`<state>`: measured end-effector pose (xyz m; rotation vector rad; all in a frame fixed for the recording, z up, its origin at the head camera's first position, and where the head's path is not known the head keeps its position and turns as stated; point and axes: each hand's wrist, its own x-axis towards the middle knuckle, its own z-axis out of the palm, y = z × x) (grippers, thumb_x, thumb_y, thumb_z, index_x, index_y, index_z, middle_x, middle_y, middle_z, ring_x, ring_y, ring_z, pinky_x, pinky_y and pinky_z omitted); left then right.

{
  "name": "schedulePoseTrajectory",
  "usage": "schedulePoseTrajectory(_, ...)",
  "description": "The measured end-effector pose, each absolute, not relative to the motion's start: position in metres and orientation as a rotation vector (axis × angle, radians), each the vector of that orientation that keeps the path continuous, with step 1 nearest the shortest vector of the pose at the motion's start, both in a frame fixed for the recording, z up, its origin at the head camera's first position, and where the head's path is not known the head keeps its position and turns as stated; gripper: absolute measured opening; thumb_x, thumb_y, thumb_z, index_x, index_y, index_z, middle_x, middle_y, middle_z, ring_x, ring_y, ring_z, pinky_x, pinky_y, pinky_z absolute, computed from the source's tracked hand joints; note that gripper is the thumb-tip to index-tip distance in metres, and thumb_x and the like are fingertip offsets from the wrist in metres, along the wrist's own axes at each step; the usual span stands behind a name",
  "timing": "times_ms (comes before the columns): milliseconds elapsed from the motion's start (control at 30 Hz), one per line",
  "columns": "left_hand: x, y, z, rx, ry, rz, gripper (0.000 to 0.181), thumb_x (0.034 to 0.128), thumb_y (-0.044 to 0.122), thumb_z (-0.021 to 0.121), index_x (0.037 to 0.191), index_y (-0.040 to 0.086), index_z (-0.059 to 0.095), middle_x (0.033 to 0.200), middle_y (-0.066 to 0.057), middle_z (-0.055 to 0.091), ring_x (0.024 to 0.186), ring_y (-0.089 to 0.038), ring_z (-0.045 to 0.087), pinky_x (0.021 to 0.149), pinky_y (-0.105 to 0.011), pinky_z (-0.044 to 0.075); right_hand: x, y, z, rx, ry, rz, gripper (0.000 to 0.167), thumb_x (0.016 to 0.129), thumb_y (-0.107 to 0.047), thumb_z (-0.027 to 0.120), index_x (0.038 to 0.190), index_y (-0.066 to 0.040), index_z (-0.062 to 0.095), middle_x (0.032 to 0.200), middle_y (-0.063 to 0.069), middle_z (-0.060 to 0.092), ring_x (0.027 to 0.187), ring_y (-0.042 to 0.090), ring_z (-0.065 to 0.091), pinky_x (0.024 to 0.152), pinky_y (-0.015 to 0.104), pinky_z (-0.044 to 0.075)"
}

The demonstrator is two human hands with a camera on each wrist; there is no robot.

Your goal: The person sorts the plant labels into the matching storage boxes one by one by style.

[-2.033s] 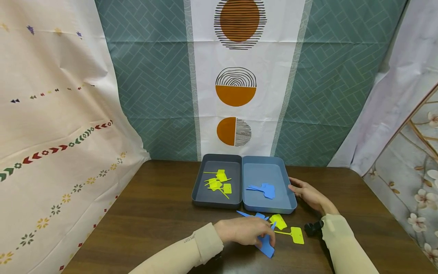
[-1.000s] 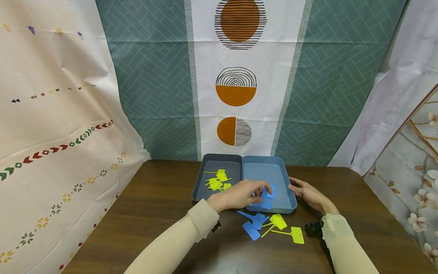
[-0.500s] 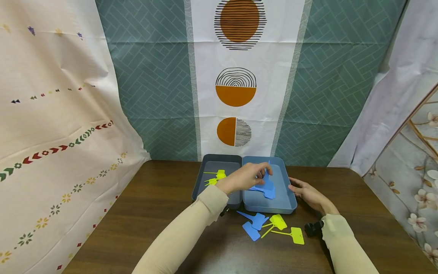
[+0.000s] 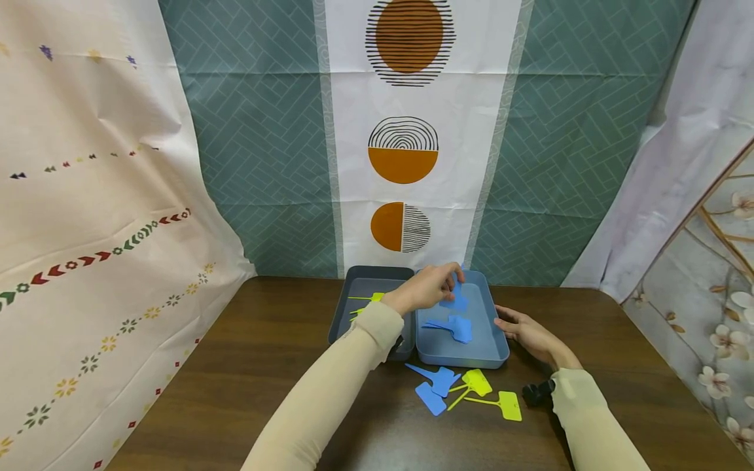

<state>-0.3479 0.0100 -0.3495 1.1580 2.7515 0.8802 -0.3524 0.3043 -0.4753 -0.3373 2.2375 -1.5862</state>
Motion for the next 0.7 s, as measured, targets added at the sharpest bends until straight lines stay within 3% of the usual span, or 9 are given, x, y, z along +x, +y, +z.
schedulePoseTrajectory(267, -0.355, 0.016, -0.352, 1.197, 2.803, 0.786, 0.021, 0.1006, 0.006, 0.069, 0.119, 0.012, 0.077, 0.105, -0.002, 0.071, 0.091, -0.01, 0.066, 0.078, -0.016, 0.052, -0.354, 0.304, -0.477, -0.336, 2.239, -1.592, 0.073, 0.113, -0.028, 0.046, 0.164, 0.004, 0.007, 0.168, 0.031, 0.01, 0.15, 0.047, 0.029, 0.12, 0.058, 0.029)
schedulePoseTrajectory(700, -0.361, 0.024, -0.354, 1.112, 2.768, 0.796, 0.023, 0.1011, 0.002, 0.067, 0.117, 0.015, 0.078, 0.111, -0.003, 0.072, 0.102, -0.015, 0.064, 0.081, -0.019, 0.053, -0.352, 0.304, -0.475, -0.333, 2.237, -1.579, 0.072, 0.114, -0.029, 0.045, 0.164, 0.004, 0.005, 0.169, 0.031, 0.009, 0.151, 0.047, 0.027, 0.121, 0.057, 0.029)
